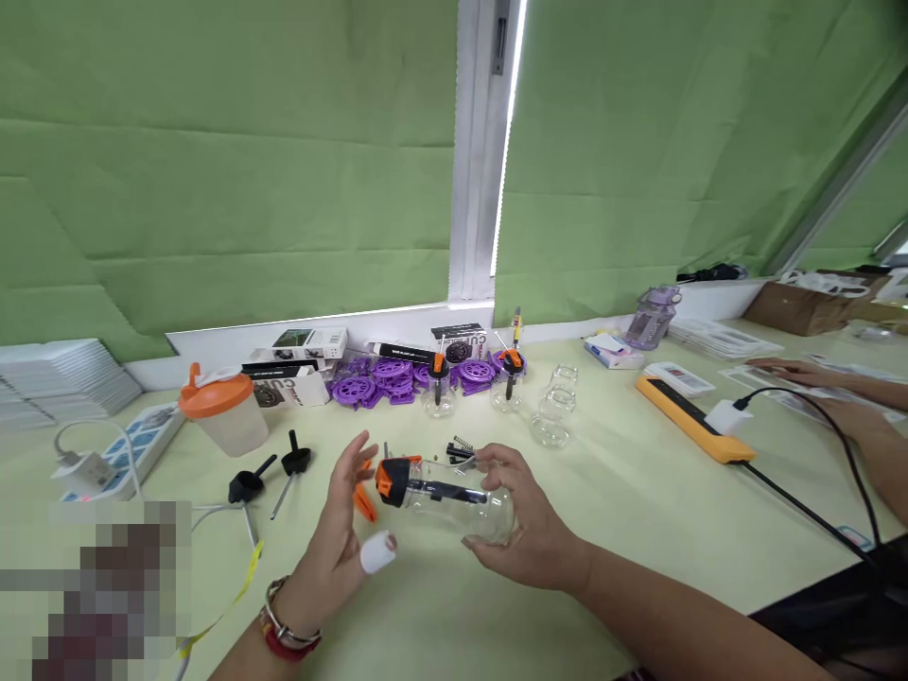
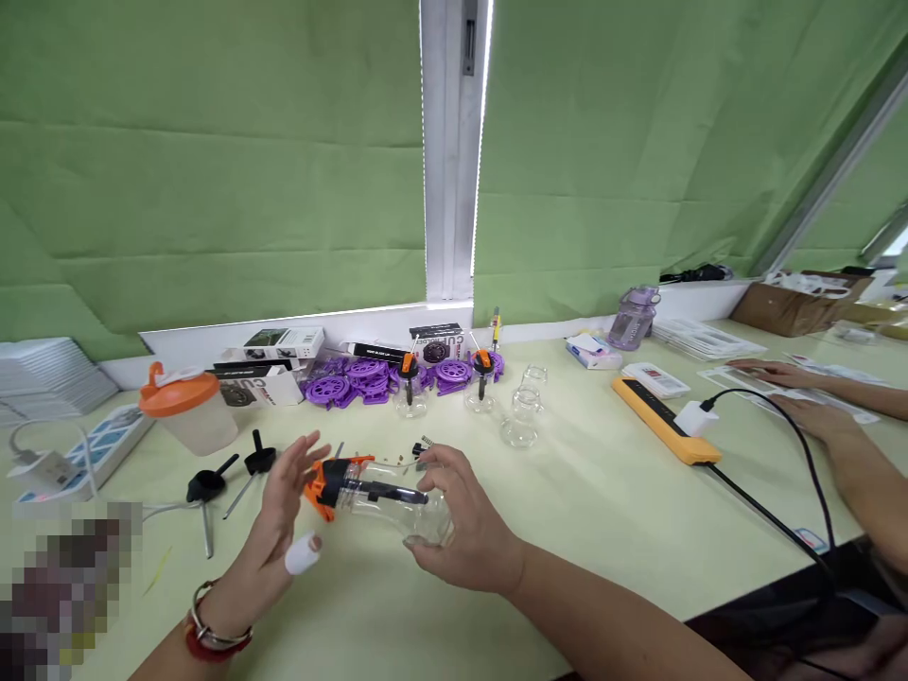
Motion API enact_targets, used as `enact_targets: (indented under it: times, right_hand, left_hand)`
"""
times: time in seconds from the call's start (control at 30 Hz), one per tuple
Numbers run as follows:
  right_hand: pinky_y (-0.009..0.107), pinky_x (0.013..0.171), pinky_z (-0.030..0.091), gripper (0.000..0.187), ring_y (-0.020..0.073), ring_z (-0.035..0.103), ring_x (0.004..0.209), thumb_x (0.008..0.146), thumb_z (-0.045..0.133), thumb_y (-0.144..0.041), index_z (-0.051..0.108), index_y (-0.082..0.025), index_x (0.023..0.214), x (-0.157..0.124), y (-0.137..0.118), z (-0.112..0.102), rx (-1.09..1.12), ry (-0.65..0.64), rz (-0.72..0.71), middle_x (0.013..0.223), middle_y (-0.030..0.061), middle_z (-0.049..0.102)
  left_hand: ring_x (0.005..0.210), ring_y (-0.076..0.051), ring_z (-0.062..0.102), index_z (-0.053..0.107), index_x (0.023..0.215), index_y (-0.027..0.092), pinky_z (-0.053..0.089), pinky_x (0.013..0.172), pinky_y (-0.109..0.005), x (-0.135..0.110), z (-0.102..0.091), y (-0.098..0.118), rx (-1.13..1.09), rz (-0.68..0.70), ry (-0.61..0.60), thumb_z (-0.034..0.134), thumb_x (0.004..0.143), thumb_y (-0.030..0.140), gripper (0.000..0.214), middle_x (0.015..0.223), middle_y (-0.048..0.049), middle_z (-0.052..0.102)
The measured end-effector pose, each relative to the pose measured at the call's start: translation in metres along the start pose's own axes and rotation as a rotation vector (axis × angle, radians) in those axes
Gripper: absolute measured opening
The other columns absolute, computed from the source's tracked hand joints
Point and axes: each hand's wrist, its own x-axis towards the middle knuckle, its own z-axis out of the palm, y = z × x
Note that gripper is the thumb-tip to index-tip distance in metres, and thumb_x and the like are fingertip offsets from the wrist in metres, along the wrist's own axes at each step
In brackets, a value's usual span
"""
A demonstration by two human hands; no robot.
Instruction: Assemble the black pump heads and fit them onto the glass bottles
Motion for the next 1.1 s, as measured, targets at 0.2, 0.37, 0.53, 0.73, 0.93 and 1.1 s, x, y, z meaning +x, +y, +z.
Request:
enact_targets:
  times: [0.2, 0.37, 0.53, 0.73, 0.93, 1.1]
  right_hand:
    - [0.042, 0.094, 0.047, 0.054, 0.0267, 0.043, 0.122, 0.065, 0.068, -0.018, 0.036, -0.024, 0.109, 0.004, -0.013, -0.013, 0.032, -0.049, -0.040, 0.123, 0.0137, 0.041]
    - [0.048, 0.097, 0.046, 0.033, 0.0258, 0.045, 0.122, 0.074, 0.061, -0.010, 0.049, -0.029, 0.098, 0.007, -0.006, -0.018, -0.187, 0.022, -0.340, 0.119, 0.0073, 0.049]
    - [0.057, 0.105, 0.037, 0.031, 0.0248, 0.047, 0.123, 0.073, 0.067, -0.012, 0.059, -0.038, 0.090, 0.002, -0.001, -0.019, -0.221, -0.051, -0.476, 0.109, -0.0024, 0.060]
    - [0.059, 0.104, 0.038, 0.026, 0.0286, 0.040, 0.129, 0.068, 0.073, -0.024, 0.056, -0.033, 0.087, -0.001, -0.002, -0.015, -0.340, 0.070, -0.674, 0.111, -0.0018, 0.058]
    - [0.050, 0.099, 0.047, 0.046, 0.0292, 0.043, 0.128, 0.069, 0.070, -0.007, 0.046, -0.026, 0.104, -0.024, 0.029, -0.034, -0.355, 0.209, -0.324, 0.129, 0.0083, 0.045]
    - [0.048, 0.095, 0.048, 0.067, 0.0278, 0.054, 0.116, 0.064, 0.079, -0.028, 0.035, -0.025, 0.115, -0.063, 0.068, -0.064, 0.008, 0.645, 0.385, 0.126, 0.0123, 0.043]
  left_hand:
    - [0.119, -0.031, 0.050, 0.068, 0.110, 0.029, 0.030, 0.108, -0.044, -0.005, -0.004, 0.001, 0.197, 0.214, -0.050, 0.077, 0.061, 0.012, 0.053, 0.120, -0.0085, 0.064]
    - [0.107, -0.033, 0.055, 0.072, 0.102, 0.021, 0.035, 0.103, -0.042, -0.009, -0.009, 0.002, 0.099, 0.082, -0.011, 0.080, 0.057, 0.013, 0.047, 0.107, -0.0125, 0.066]
    - [0.095, -0.031, 0.058, 0.066, 0.112, 0.024, 0.049, 0.081, -0.037, -0.013, -0.010, 0.006, 0.032, 0.057, -0.114, 0.078, 0.058, 0.013, 0.056, 0.108, -0.0116, 0.064]
    - [0.075, -0.024, 0.060, 0.070, 0.099, 0.020, 0.050, 0.062, -0.029, -0.011, -0.013, 0.004, 0.131, -0.187, -0.104, 0.083, 0.050, 0.021, 0.050, 0.084, -0.0073, 0.066]
    - [0.064, -0.015, 0.057, 0.062, 0.091, 0.021, 0.044, 0.051, -0.021, 0.004, -0.010, 0.007, -0.022, -0.344, 0.132, 0.078, 0.059, 0.041, 0.041, 0.075, -0.0008, 0.061]
    - [0.055, -0.012, 0.051, 0.058, 0.093, 0.021, 0.038, 0.044, -0.019, 0.007, -0.007, -0.003, -0.039, -0.432, 0.121, 0.079, 0.058, 0.044, 0.046, 0.069, 0.0006, 0.060]
